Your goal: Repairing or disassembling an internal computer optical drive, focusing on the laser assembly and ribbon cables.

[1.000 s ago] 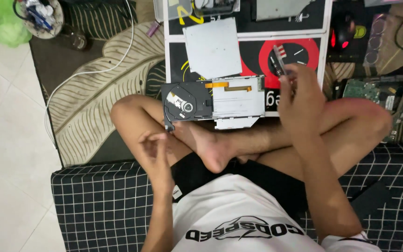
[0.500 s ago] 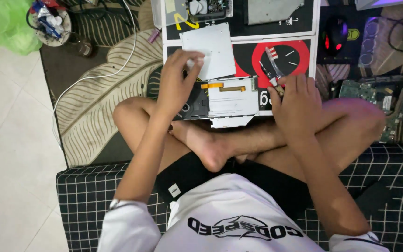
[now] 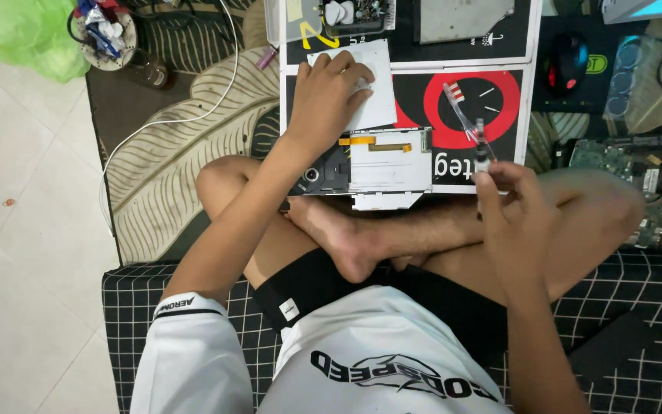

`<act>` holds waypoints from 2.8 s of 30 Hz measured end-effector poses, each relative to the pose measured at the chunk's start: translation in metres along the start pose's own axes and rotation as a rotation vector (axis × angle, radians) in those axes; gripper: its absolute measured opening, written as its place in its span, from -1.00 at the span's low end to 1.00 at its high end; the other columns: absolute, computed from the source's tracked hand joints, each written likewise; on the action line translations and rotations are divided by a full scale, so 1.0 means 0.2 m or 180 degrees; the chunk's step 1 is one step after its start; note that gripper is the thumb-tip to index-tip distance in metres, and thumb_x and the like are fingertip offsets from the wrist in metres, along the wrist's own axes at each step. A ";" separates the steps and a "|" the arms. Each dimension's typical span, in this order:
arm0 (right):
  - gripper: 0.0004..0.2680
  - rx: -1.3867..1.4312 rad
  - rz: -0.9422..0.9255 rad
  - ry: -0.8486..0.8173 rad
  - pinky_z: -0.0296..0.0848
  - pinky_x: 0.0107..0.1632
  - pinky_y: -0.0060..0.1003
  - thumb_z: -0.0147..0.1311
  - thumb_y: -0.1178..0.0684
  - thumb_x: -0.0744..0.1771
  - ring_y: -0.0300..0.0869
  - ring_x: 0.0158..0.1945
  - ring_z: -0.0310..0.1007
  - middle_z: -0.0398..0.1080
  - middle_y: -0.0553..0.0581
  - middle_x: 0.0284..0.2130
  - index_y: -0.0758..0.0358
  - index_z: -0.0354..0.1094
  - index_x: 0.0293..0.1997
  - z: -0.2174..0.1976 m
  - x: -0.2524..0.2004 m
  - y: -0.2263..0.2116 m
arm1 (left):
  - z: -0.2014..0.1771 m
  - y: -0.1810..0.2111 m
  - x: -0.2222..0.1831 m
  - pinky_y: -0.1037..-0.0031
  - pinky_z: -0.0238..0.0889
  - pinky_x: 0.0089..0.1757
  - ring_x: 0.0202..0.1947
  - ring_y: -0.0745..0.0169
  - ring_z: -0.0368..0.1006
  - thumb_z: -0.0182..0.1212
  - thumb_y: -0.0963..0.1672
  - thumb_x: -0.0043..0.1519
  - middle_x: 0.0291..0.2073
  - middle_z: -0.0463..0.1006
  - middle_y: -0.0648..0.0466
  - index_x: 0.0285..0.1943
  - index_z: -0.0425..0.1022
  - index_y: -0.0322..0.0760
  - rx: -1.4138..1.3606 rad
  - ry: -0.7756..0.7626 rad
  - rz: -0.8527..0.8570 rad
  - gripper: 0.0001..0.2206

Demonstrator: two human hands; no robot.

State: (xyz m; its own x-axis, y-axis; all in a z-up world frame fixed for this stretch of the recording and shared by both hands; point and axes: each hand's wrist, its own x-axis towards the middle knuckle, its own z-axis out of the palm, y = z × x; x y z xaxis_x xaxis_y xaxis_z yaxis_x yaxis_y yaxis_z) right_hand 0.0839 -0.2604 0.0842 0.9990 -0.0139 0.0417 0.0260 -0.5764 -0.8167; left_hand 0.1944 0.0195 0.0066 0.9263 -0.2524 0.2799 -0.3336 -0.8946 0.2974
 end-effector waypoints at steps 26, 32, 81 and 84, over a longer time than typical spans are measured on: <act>-0.88 0.1663 0.0091 -0.0121 0.44 0.23 -0.29 0.16 0.17 0.30 -0.14 0.13 0.30 0.13 0.08 0.12 0.30 0.42 -0.13 -0.06 -0.38 0.08 | -0.01 0.68 -0.71 0.53 0.36 -0.05 -0.14 0.34 0.45 0.18 -0.20 0.38 -0.13 0.53 0.00 0.13 0.43 -0.46 -0.7201 0.0157 -0.2785 -0.80; -0.31 0.1386 -0.0036 0.0576 0.41 0.23 -0.14 -0.05 0.46 0.42 -0.01 0.08 0.26 0.07 0.44 0.37 -0.06 -0.53 0.60 0.00 -0.52 0.26 | 0.06 0.81 -0.82 0.43 0.43 0.02 -0.01 0.21 0.52 0.09 -0.15 0.46 -0.02 0.53 0.05 0.15 0.41 -0.28 -0.8216 -0.0170 -0.2842 -0.84; -0.31 0.4606 -0.0317 -0.1879 -0.31 0.73 0.31 -0.27 -0.42 0.42 0.16 0.65 -0.17 -0.02 0.38 0.52 0.55 -0.03 0.52 -0.08 -0.42 0.25 | -0.12 0.95 -0.77 0.32 0.46 0.04 0.01 0.16 0.56 0.05 -0.13 0.51 -0.04 0.55 -0.09 0.23 0.33 -0.33 -0.7938 -0.0175 -0.2702 -0.80; -0.39 0.4572 -0.0563 -0.1510 0.15 0.59 0.22 -0.41 -0.44 0.46 0.15 0.43 0.29 0.22 0.54 0.36 0.35 0.18 0.48 0.00 -0.45 0.22 | -0.10 0.95 -0.75 0.36 0.49 -0.02 -0.05 0.15 0.60 0.06 -0.12 0.50 -0.14 0.60 -0.11 0.20 0.36 -0.31 -0.7820 -0.0112 -0.2826 -0.82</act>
State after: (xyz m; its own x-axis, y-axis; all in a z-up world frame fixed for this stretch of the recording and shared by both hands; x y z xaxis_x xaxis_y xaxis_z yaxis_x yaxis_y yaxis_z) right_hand -0.0041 -0.2836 0.0445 0.8909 0.3847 0.2415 -0.1254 0.7192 -0.6834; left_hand -0.0122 -0.1058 0.0391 0.8816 -0.2878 -0.3742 0.3869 0.8946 0.2236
